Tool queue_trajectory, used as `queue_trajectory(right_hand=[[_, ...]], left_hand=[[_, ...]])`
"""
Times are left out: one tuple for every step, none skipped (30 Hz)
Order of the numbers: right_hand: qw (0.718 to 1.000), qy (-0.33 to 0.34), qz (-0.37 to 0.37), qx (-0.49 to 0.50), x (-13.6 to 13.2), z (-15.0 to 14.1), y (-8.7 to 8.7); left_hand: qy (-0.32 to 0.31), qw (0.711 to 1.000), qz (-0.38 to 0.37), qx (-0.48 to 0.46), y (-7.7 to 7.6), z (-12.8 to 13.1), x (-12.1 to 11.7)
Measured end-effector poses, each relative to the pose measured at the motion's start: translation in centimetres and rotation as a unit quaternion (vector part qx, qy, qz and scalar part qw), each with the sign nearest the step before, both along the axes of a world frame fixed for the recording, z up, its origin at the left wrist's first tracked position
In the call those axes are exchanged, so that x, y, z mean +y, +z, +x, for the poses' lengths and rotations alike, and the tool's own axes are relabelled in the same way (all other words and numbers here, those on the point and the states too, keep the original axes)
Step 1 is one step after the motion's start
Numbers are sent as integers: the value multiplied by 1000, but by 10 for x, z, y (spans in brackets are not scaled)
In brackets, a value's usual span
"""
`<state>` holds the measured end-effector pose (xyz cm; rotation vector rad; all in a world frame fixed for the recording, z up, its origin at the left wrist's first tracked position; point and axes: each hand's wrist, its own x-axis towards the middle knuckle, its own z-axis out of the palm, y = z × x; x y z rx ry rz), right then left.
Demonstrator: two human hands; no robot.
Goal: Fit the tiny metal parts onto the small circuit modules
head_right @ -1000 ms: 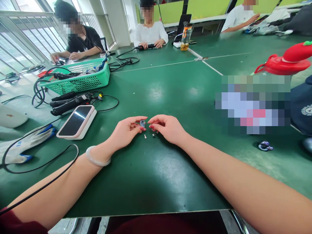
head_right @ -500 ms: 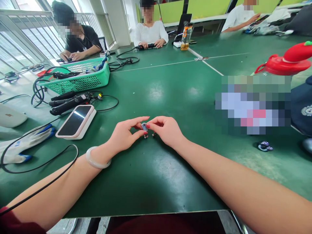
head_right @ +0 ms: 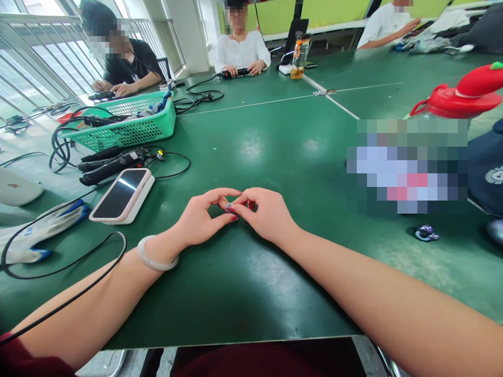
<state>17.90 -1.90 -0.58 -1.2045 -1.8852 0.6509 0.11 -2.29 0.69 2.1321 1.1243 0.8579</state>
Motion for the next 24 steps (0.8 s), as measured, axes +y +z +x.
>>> queue_trajectory(right_hand=[[1000, 3, 11, -13, 1, 1, 0], [999, 6, 19, -26, 2, 2, 0], [999, 10, 25, -40, 3, 4, -1], [998, 13, 29, -57, 5, 5, -1], [996, 19, 33, -78, 6, 7, -3], [994, 29, 36, -103, 8, 8, -4], [990, 43, 39, -128, 8, 9, -5], [986, 58, 41, -153, 9, 9, -6], [981, 73, 43, -176, 9, 9, -8], [976, 84, 45, -196, 8, 9, -8], [972, 89, 45, -213, 8, 8, -9], [969, 91, 44, -227, 7, 7, -9], [966, 91, 44, -239, 6, 6, -9], [963, 92, 46, -249, 5, 5, -8], [960, 93, 50, -259, 5, 4, -8], [956, 95, 56, -270, 5, 3, -7], [952, 98, 66, -281, 4, 2, -7], [947, 101, 77, -294, 4, 2, -7], [942, 104, 89, -306, 5, 1, -7], [937, 108, 102, -316, 5, 1, -7], [932, 112, 114, -326, 5, 1, -8], [927, 118, 125, -334, 6, 1, -8], [923, 124, 134, -340, 6, 1, -9], [919, 129, 139, -345, 6, 1, -10]], left_hand=[[4, 1000, -5, -2, -1, 0, 1], [14, 1000, -8, -3, -2, -1, 2], [28, 1000, -9, -2, -3, -1, 3], [46, 999, -10, 0, -4, -2, 5], [65, 998, -12, 3, -4, -3, 7], [83, 996, -15, 8, -5, -4, 9], [99, 995, -18, 13, -6, -5, 11], [112, 993, -22, 19, -7, -6, 13], [122, 992, -24, 25, -7, -6, 14], [132, 990, -24, 32, -7, -7, 15], [138, 989, -23, 41, -8, -7, 16], [142, 988, -21, 51, -8, -7, 16], [143, 988, -19, 61, -8, -7, 16], [141, 987, -18, 70, -8, -6, 16], [137, 988, -19, 75, -9, -6, 17], [132, 988, -21, 78, -9, -6, 17], [126, 989, -25, 78, -9, -6, 17], [120, 989, -29, 77, -10, -6, 17], [115, 990, -34, 75, -10, -6, 18], [112, 990, -38, 75, -11, -6, 18], [112, 990, -40, 77, -11, -6, 19], [115, 989, -39, 82, -12, -7, 19], [117, 989, -35, 88, -12, -7, 19], [119, 988, -27, 95, -13, -7, 19]])
